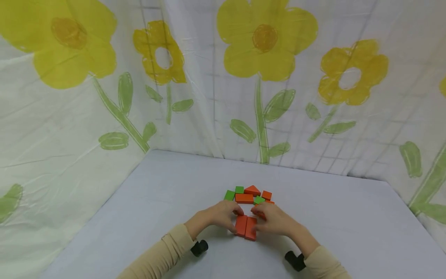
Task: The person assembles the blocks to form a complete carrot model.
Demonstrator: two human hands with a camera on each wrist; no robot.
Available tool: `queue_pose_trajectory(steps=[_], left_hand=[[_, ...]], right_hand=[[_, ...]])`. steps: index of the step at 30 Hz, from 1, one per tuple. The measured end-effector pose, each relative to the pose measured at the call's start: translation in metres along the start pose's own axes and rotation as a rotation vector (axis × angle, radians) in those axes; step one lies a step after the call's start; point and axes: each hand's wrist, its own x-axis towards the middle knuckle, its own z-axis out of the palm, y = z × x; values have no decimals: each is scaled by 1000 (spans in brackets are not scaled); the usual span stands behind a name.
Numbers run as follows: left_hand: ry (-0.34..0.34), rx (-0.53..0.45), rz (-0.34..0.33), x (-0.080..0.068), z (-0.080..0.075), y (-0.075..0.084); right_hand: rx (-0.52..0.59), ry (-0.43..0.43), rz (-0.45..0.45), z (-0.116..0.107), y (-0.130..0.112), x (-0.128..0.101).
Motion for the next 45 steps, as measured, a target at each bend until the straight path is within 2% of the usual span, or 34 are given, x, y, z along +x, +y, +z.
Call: queue_pose_trajectory(steps=[3, 5, 10, 14, 17, 22, 30, 34, 39, 45], left_hand=[[-10, 0, -13, 0, -1, 1], [-15, 1, -21, 0, -2, 3], [-23, 5, -34, -2, -2, 4], [-27, 4, -36, -2, -2, 6], [-30, 0, -36, -2, -1, 7], [-30, -1, -36, -3, -2, 7], [-31, -5, -51, -3, -1, 6], [-29, -8, -49, -2, -1, 6], [-28, -1, -44, -2, -1, 5], [-27, 1, -39, -2, -1, 4]], right_hand=[[-19, -25, -41, -19, 7, 1], [-61, -66, -24, -27, 10, 3], [-214, -155, 36, -26, 13, 6], [-341, -123, -56, -19, 16, 8], [-371, -76, -116, -15, 21, 9], [-369, -51, -148, -11, 28, 11], [-371, -82, -145, -9, 28, 13], [-299, -86, -65, -15, 24, 10], [-186, -26, 58, -21, 19, 4], [-97, 32, 135, -18, 10, -8]])
